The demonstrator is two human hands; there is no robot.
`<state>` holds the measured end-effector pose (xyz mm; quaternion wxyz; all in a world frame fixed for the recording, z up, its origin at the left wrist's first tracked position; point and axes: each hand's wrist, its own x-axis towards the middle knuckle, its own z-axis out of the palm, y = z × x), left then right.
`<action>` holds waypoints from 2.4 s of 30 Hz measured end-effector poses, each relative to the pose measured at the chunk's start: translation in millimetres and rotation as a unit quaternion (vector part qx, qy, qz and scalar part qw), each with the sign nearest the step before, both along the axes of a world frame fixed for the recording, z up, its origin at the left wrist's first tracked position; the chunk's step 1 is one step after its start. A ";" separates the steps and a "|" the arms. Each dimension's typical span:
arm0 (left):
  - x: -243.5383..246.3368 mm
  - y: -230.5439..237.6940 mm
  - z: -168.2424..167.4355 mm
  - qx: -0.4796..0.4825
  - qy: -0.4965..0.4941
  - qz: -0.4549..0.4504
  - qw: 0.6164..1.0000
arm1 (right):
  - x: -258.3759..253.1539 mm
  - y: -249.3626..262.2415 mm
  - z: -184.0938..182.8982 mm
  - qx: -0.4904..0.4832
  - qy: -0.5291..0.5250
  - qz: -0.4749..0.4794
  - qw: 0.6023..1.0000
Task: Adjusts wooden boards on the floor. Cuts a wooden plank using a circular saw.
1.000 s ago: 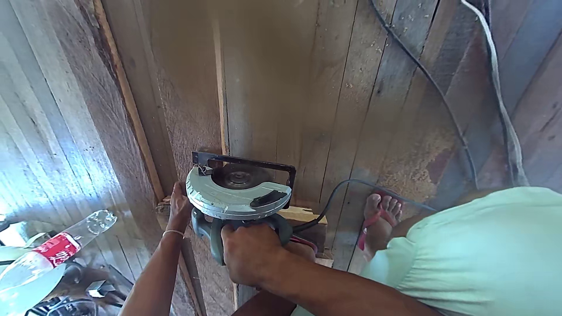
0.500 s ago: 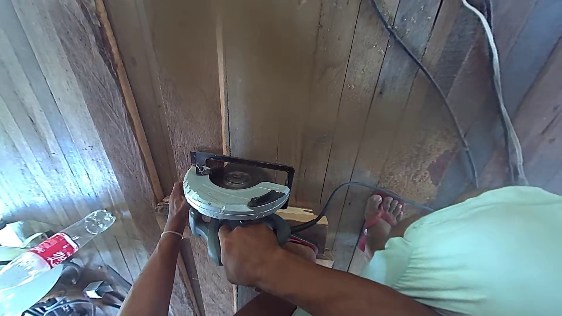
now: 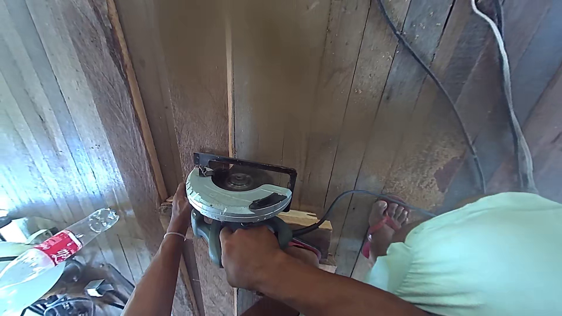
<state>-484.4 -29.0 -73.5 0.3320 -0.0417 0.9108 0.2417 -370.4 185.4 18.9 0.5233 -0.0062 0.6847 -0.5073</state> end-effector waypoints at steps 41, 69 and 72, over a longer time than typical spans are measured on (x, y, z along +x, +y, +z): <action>-9.0 -8.6 0.6 0.067 -0.006 0.026 0.997 | -18.8 -9.8 1.5 0.006 0.002 0.019 1.000; -11.3 -18.0 -2.5 0.074 0.003 0.043 0.996 | -31.8 -18.2 2.8 0.010 0.011 0.032 0.999; -11.8 -19.5 -3.8 0.066 0.017 0.037 0.997 | -34.2 -19.7 3.6 0.011 0.010 0.034 0.999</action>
